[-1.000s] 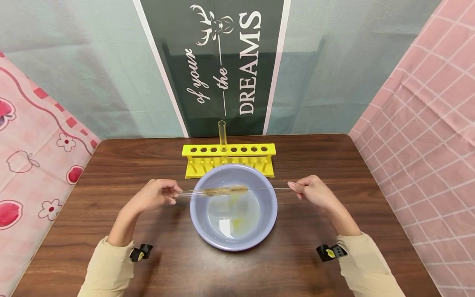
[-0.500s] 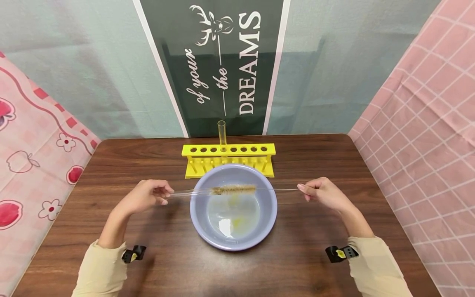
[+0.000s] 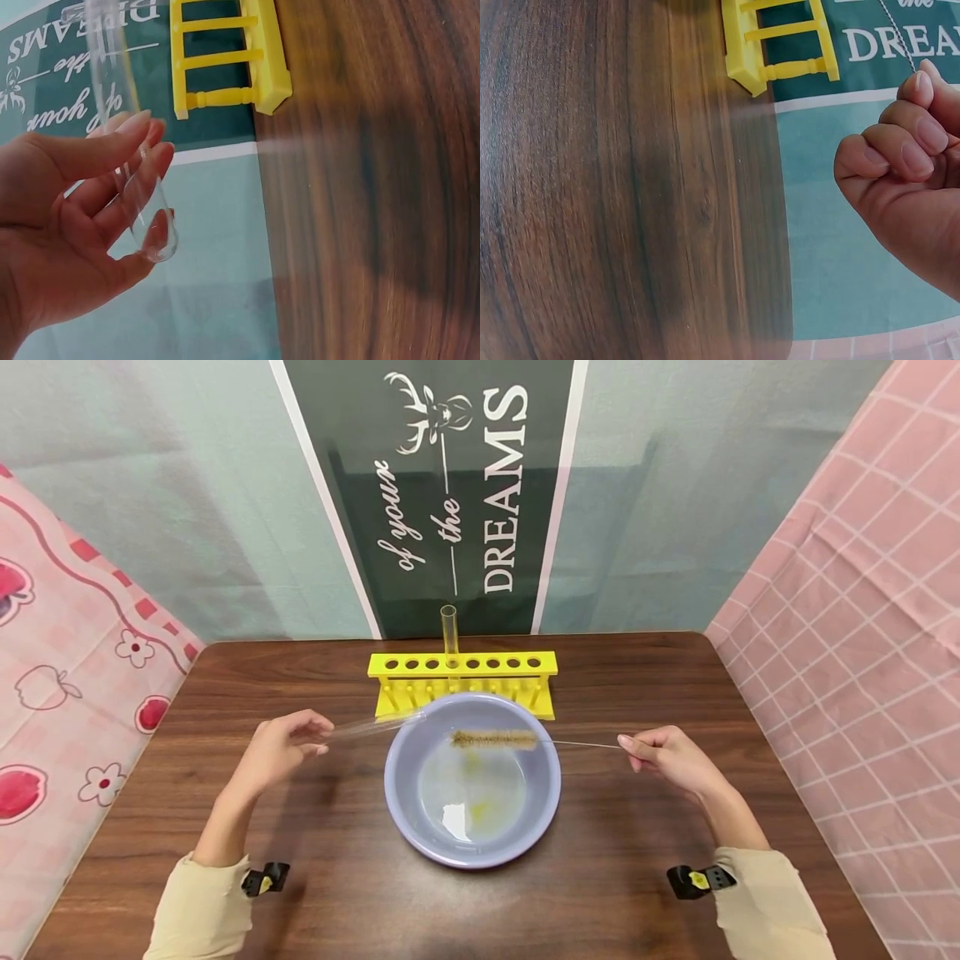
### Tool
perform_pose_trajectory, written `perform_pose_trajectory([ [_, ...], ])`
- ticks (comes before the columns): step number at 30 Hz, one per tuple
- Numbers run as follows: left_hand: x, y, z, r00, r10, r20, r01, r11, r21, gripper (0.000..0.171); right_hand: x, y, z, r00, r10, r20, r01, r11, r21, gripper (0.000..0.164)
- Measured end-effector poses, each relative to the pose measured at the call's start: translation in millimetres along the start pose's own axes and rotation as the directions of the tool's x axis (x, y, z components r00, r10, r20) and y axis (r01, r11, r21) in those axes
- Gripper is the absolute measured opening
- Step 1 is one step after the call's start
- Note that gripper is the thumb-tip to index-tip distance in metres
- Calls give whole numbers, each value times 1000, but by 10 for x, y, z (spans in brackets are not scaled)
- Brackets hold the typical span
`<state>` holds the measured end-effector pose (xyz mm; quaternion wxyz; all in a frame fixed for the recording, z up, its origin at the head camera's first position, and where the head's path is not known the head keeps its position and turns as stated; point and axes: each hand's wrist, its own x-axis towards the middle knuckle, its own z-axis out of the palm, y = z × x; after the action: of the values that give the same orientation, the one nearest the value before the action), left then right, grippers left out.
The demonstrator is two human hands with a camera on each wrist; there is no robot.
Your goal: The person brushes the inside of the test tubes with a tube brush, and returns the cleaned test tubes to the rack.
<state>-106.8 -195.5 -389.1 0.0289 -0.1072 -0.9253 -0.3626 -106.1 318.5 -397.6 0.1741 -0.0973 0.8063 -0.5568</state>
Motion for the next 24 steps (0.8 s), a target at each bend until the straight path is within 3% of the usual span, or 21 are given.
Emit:
perform_pose_trajectory([
  [12,105,28,146,989,13,-144,-25,996,-80,25,31,33,85,1000,-12,22,11,999,37,37],
  [24,298,102,210,977,-62,-203,28,986,-167,24,65,20,163,1000,5,24,-5,1000,16,39],
])
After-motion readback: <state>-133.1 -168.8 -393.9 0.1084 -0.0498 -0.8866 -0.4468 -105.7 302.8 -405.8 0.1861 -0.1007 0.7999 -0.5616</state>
